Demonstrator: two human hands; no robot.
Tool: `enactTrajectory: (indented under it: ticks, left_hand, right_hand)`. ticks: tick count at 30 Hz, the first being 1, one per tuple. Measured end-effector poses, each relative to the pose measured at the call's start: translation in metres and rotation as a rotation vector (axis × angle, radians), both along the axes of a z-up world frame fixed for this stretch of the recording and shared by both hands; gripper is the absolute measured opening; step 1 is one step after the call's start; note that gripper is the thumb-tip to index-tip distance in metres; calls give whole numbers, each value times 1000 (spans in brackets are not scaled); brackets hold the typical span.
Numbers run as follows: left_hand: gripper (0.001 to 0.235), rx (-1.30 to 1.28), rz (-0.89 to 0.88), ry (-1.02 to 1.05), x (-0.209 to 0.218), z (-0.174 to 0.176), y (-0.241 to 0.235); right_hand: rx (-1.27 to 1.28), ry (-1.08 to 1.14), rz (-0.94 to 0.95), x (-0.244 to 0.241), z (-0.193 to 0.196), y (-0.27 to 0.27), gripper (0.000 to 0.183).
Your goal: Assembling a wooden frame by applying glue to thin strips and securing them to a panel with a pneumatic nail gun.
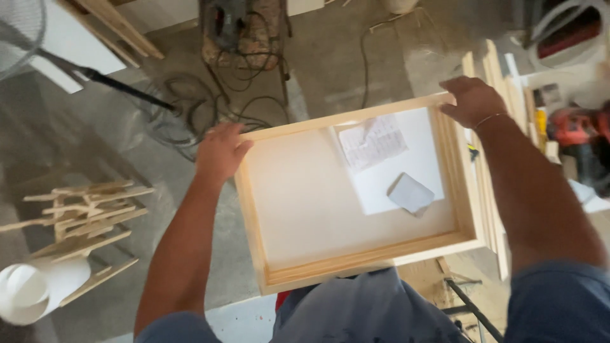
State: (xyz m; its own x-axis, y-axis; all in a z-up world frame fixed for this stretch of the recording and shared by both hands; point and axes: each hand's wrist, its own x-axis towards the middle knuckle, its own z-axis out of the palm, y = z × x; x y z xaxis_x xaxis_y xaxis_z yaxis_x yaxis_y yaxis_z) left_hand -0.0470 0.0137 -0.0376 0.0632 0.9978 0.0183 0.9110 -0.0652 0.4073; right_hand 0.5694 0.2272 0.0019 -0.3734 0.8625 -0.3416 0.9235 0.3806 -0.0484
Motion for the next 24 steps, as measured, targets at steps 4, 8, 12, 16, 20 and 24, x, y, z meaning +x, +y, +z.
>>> enactTrajectory:
  ticks: [4,8,12,16,20,24]
  left_hand:
    - [51,81,335,-263,29,50,-42]
    - [40,-288,629,-442,47,30,-139]
    - [43,-366,768,-498,91,36,-210]
    - [43,-363,829,-438,132,74,-226]
    - [45,-377,791,-326,136,68,-230]
    - [48,-304,744,-265,136,62,-237]
  right_hand:
    - [517,399,-13,56,-24,-55,56]
    - [191,34,-413,72,8,-165,38]
    - [-244,250,-925,43,80,-248,52]
    - [-265,381,-1068,44,87,-284,45]
    - [-308,369,-1057,34,113,-285,47]
    - [-258,369,-1023,53,91,-295,44]
